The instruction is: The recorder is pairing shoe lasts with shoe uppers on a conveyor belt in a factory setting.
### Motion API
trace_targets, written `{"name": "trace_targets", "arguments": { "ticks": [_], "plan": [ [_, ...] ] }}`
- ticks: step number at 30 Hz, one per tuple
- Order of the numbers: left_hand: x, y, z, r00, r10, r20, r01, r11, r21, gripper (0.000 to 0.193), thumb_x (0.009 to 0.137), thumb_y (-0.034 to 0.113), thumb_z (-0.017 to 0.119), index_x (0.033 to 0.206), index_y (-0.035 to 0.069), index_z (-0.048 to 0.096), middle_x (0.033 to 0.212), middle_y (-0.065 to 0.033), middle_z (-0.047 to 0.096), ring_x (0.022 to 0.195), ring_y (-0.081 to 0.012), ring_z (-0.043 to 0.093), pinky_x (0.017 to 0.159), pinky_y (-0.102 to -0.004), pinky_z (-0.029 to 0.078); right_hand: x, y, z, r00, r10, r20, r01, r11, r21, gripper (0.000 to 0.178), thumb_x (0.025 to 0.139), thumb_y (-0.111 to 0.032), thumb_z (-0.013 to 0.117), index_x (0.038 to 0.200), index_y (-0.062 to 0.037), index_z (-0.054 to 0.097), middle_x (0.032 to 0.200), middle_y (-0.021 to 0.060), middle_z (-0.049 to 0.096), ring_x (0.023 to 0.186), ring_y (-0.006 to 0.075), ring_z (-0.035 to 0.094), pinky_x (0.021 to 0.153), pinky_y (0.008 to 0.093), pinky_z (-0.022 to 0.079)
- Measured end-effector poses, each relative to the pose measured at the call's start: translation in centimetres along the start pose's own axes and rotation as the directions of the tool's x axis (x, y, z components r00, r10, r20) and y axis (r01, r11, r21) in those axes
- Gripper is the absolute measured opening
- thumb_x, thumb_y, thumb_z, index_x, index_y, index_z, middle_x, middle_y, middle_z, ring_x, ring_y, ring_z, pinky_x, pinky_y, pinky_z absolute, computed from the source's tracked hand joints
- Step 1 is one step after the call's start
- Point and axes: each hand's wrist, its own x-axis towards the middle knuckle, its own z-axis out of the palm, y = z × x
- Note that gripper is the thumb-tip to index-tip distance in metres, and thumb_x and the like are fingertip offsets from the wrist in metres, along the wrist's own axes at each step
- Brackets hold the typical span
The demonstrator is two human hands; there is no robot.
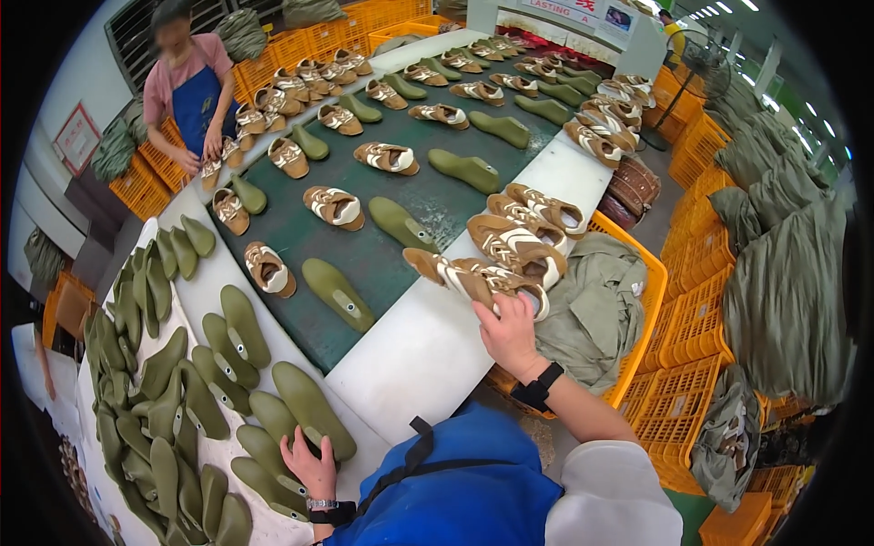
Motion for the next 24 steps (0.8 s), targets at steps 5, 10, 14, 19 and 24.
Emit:
{"name": "trace_targets", "arguments": {
  "ticks": [5, 10, 14, 19, 24],
  "plan": [
    [0.2, -0.2, 0.3, 1.000, 0.001, -0.002, -0.001, 1.000, -0.001, 0.053, 0.076, 0.021, 0.065, 0.121, -0.004, 0.049, 0.114, -0.0219, 0.052, 0.118, -0.0390, 0.036, 0.098, -0.0446, 0.031, -4.3, 0.3, 1.1, 0.797, -0.269, 0.541, 0.198, 0.962, 0.186, 0.022, 0.073, -0.014, 0.059, 0.094, -0.0107, 0.065, 0.095, 0.0085, 0.055, 0.096, 0.0257, 0.053, 0.091, 0.0464, 0.036],
    [0.2, 0.0, 0.0, 1.000, 0.002, -0.029, -0.002, 1.000, -0.015, 0.054, 0.077, 0.023, 0.065, 0.121, -0.004, 0.049, 0.112, -0.0203, 0.055, 0.119, -0.0394, 0.036, 0.100, -0.0460, 0.030, -1.5, 3.4, 2.3, 0.942, 0.007, 0.335, -0.122, 0.938, 0.325, 0.024, 0.071, -0.013, 0.062, 0.094, -0.0088, 0.065, 0.098, 0.0091, 0.058, 0.091, 0.0295, 0.056, 0.078, 0.0404, 0.046],
    [0.0, -0.4, 0.2, 1.000, 0.012, -0.017, -0.012, 1.000, 0.013, 0.052, 0.077, 0.021, 0.065, 0.120, -0.004, 0.050, 0.114, -0.0217, 0.053, 0.118, -0.0390, 0.036, 0.099, -0.0452, 0.031, 0.6, 10.0, 1.6, 0.869, 0.404, 0.287, -0.359, 0.913, -0.196, 0.023, 0.073, -0.012, 0.061, 0.095, -0.0089, 0.062, 0.098, 0.0134, 0.058, 0.086, 0.0314, 0.059, 0.073, 0.0417, 0.049],
    [0.3, 0.2, 0.4, 1.000, 0.007, -0.021, -0.007, 1.000, 0.013, 0.053, 0.075, 0.022, 0.065, 0.119, -0.004, 0.050, 0.112, -0.0207, 0.055, 0.119, -0.0391, 0.037, 0.099, -0.0461, 0.030, -0.3, 11.5, 4.7, 0.760, 0.394, 0.516, -0.301, 0.918, -0.257, 0.019, 0.073, -0.009, 0.059, 0.092, -0.0083, 0.064, 0.095, 0.0163, 0.058, 0.080, 0.0342, 0.062, 0.072, 0.0408, 0.051],
    [0.0, 0.0, 0.5, 0.997, -0.058, -0.049, 0.058, 0.998, -0.003, 0.055, 0.074, 0.022, 0.066, 0.120, -0.003, 0.050, 0.115, -0.0192, 0.053, 0.120, -0.0379, 0.036, 0.100, -0.0459, 0.029, 2.4, 10.6, 4.5, 0.668, 0.218, 0.711, -0.277, 0.960, -0.034, 0.024, 0.072, -0.011, 0.058, 0.094, -0.0093, 0.067, 0.092, 0.0173, 0.064, 0.085, 0.0341, 0.063, 0.078, 0.0401, 0.050]
  ]
}}
